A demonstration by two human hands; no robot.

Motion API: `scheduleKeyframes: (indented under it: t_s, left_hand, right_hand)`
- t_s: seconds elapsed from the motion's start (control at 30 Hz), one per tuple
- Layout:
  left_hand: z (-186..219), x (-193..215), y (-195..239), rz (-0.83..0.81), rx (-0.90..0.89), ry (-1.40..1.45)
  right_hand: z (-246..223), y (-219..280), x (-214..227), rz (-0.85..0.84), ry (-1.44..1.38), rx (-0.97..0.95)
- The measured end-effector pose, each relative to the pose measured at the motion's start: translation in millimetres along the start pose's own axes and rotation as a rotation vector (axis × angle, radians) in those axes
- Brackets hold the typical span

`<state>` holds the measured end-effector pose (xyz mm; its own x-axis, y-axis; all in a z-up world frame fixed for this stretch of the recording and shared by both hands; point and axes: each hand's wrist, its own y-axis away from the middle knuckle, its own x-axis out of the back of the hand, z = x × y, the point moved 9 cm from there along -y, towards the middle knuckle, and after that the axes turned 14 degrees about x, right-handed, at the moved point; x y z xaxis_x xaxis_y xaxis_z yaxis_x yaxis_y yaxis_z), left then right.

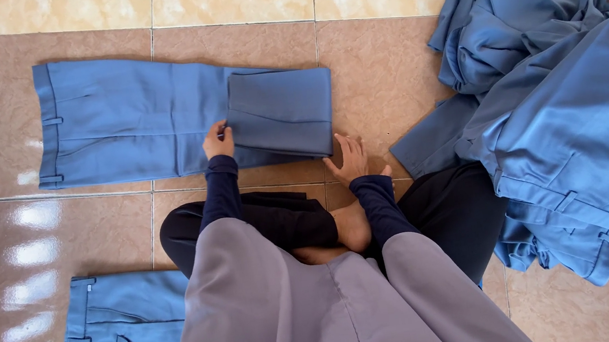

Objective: The person sits on a tiled floor and folds a pair of blue trousers by hand. They lay the trousers flat, fold the legs together, and then fold the garment into a compact rectangular shape, repeating the process for multiple pairs.

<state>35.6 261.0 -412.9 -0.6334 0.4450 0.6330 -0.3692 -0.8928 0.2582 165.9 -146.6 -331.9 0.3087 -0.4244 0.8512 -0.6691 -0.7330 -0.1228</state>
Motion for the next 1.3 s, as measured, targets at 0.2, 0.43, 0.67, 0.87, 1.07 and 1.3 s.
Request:
scheduleKeyframes:
  t_s: [0.2, 0.43, 0.67, 0.87, 1.07, 1.3]
  left_hand:
    - [-20, 54, -13, 0.149, -0.030, 0.092]
    - [-33, 122, -22, 0.398, -0.126, 0.097]
    - [-90, 116, -21, 0.393, 0.181, -0.045]
    - [-74, 96, 5, 0.145, 0.176, -0.238]
    - [-71, 83, 3, 0.057, 0.088, -0.319]
    - [-42, 45, 29, 0.037, -0.157, -0.430]
  right_hand:
    - [-1, -3, -8, 0.011, 0.075, 0.130]
    - [34, -38, -66, -0.082, -0.204, -0.016]
    - [32, -44, -120, -0.237, -0.433, -0.251]
    - [-15, -47, -94, -0.168, -0.482, -0.136]
    - [42, -42, -133, -0.127, -0.788, -0.309]
    - [128, -24, -100, 0.022, -0.807, -0.458]
